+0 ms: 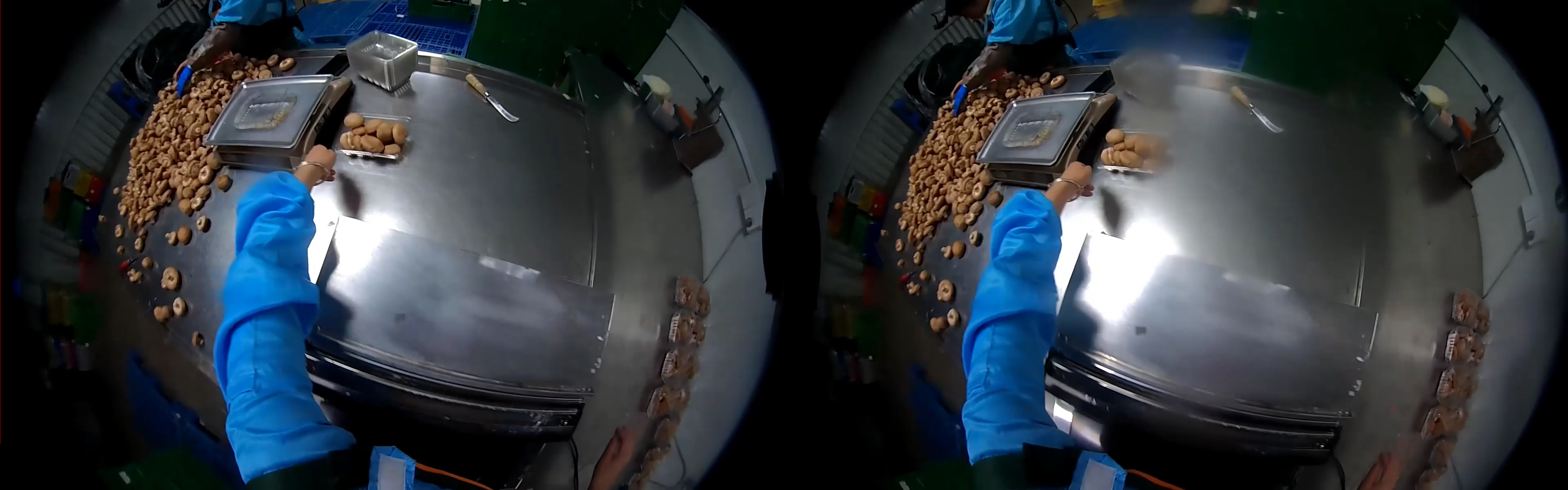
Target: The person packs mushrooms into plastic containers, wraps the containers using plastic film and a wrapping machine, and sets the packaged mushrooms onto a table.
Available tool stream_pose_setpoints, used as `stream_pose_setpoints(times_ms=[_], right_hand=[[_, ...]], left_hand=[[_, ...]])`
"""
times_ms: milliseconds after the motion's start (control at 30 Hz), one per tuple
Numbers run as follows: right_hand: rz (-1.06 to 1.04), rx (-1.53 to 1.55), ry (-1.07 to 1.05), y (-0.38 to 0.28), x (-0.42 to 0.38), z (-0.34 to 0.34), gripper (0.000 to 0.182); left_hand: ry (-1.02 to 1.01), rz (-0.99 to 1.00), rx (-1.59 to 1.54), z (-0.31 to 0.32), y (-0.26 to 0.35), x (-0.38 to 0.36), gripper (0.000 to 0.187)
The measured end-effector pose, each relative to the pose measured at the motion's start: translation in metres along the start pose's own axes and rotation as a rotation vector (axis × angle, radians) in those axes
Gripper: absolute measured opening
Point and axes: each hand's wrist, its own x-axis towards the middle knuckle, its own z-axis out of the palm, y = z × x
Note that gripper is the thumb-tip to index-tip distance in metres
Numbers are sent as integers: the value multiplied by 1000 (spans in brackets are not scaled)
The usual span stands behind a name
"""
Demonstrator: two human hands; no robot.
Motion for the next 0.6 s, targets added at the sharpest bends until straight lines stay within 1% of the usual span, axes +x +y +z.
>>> stream_pose_setpoints(times_ms=[67,100,133,167,200,267,300,367,433,467,500,567,600], right_hand=[[382,-23,-212,-64,-27,-31,28],[427,-23,-214,-87,-34,-33,27],[470,-24,-216,-106,-40,-37,27],[513,-21,-216,-121,-44,-42,26],[491,-37,-224,-133,-43,-44,27],[445,-70,-253,-148,-38,-44,29],[301,69,-17,-128,-41,-25,14],[239,-47,1,-158,-15,-26,14],[44,-20,95,-183,14,-20,14],[-21,43,90,-206,32,-21,14],[-86,106,88,-234,52,-23,15],[-274,184,96,-277,84,-23,16],[-432,211,156,-293,99,-20,17]], left_hand=[[78,126,169,20,-27,67,30],[125,183,256,30,-40,100,35],[163,117,150,37,-35,98,37],[160,116,-94,43,-36,89,33],[161,117,-338,45,-27,62,29],[167,69,-576,46,-25,63,20],[136,79,-645,47,-26,66,20],[82,103,-764,47,-32,67,20],[13,141,-867,32,-16,36,20],[-8,177,-882,24,-9,23,19],[-73,195,-904,13,0,6,20],[-181,252,-910,-11,27,-44,20],[-235,276,-879,-20,38,-71,21]])
